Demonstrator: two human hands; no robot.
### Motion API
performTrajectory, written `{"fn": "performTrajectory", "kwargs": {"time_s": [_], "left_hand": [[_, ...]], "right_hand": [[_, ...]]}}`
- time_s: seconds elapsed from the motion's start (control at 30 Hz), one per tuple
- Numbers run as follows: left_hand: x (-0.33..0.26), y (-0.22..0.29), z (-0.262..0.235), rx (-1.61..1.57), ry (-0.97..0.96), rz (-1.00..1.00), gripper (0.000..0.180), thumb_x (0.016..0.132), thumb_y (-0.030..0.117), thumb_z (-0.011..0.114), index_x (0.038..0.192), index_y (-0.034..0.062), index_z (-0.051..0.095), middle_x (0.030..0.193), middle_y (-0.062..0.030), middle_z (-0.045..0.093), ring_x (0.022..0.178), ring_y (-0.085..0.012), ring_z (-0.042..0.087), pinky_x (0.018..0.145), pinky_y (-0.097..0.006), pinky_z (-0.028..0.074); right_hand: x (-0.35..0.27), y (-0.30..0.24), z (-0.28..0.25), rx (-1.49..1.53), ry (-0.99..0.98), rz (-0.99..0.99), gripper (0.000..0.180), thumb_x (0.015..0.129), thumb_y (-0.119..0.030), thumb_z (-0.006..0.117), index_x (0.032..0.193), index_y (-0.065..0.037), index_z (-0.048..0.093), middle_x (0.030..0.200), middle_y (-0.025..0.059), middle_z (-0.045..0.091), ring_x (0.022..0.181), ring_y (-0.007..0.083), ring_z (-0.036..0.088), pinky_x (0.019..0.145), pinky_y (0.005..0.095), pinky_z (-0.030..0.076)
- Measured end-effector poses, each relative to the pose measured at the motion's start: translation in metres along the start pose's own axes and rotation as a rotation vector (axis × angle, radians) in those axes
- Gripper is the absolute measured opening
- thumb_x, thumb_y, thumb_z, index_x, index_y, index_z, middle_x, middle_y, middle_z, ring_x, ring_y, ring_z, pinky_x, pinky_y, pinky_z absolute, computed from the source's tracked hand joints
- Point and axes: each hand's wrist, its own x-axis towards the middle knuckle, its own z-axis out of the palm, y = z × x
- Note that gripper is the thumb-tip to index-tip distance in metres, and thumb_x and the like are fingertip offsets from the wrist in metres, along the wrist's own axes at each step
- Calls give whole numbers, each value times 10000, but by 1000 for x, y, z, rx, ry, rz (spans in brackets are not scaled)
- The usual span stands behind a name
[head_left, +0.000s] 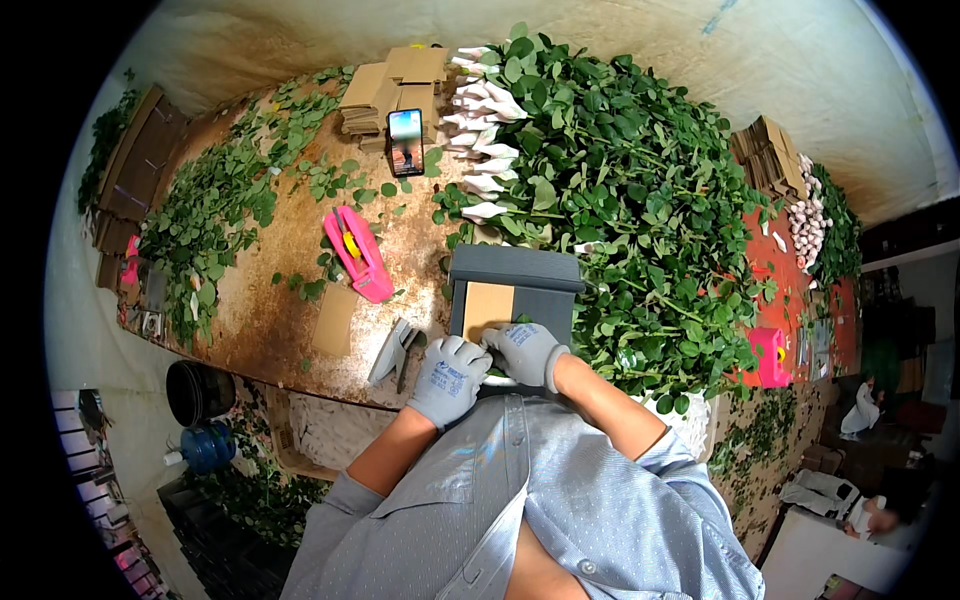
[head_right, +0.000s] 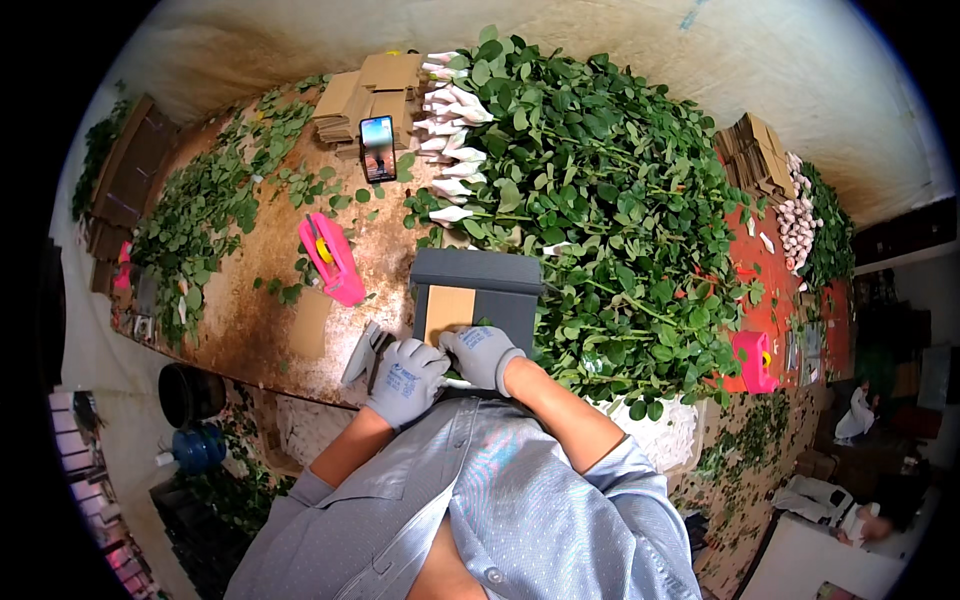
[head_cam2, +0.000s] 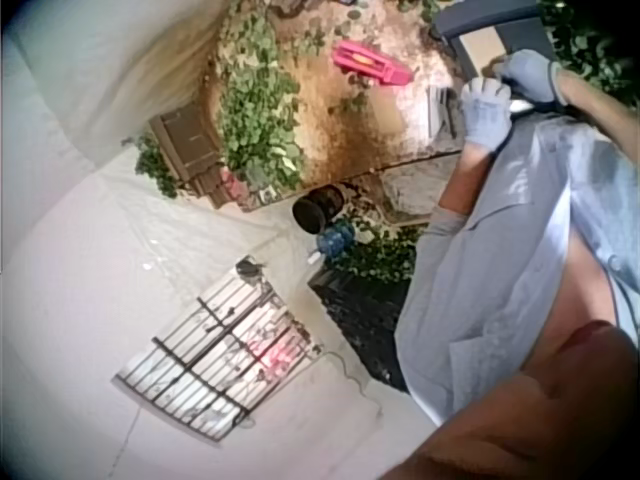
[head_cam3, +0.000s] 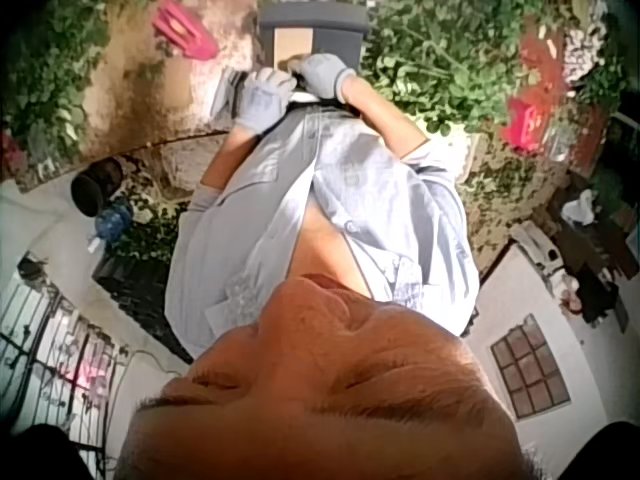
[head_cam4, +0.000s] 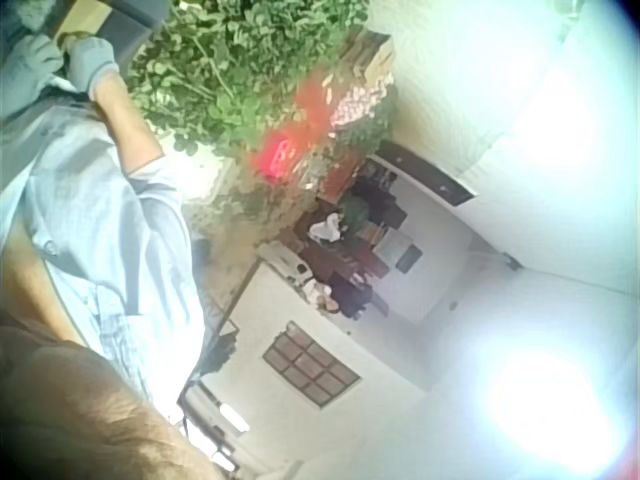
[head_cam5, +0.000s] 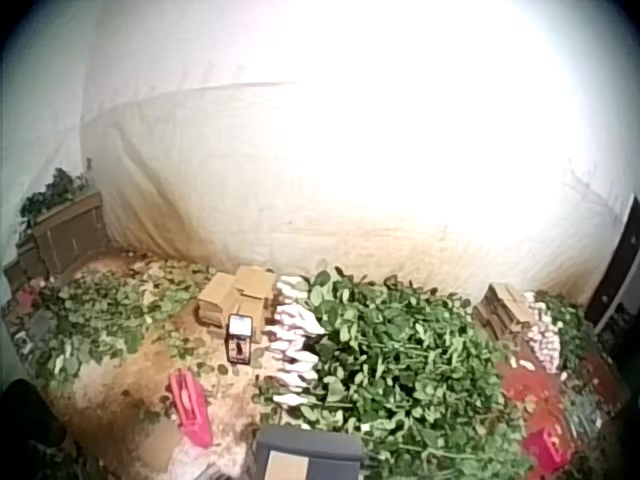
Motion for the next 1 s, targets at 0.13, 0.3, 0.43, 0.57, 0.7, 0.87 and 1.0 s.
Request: {"fn": "performTrajectory", "kwargs": {"time_s": [0.13,0.3,0.43,0.57,0.7,0.87,1.0], "left_hand": [[0,-1,1,-11,-3,-3,217,792,212,679,987,128,722,999,-27,640,957,-262,572,810,-442,440],[-1,-1,3,-13,3,-4,212,794,210,681,984,128,724,998,-27,641,953,-263,573,807,-441,441],[-2,-1,4,-6,7,-8,216,792,211,682,987,127,721,999,-29,641,952,-264,574,803,-441,441],[0,1,2,-11,10,1,223,790,211,683,991,121,716,996,-32,640,948,-265,576,801,-443,444],[-2,1,5,-11,23,-7,213,799,188,659,992,114,711,996,-36,641,960,-261,586,823,-436,456],[-2,0,5,-6,36,11,229,788,210,681,993,112,710,1006,-35,637,940,-264,583,791,-439,458],[-2,1,5,18,29,16,243,791,212,680,1008,107,708,1015,-33,636,943,-259,583,793,-438,455]], "right_hand": [[0,0,0,1,8,5,153,899,-173,630,1040,-114,628,1025,145,686,957,365,678,809,466,525],[0,-3,-3,3,9,3,151,900,-178,632,1036,-114,641,1031,139,688,958,358,680,814,460,527],[1,-1,0,-9,6,0,150,899,-178,633,1035,-112,641,1033,140,689,962,360,679,815,461,526],[1,3,2,3,7,-10,155,896,-174,634,1037,-110,634,1035,141,690,967,363,679,814,463,526],[2,3,4,1,12,-20,160,891,-165,637,1041,-110,628,1038,144,689,974,366,677,815,465,525],[1,4,4,14,24,-26,159,886,-156,640,1039,-111,629,1039,142,689,975,366,675,816,464,525],[1,3,1,15,20,-24,155,885,-153,641,1035,-114,634,1039,139,689,974,365,675,816,464,524]]}}
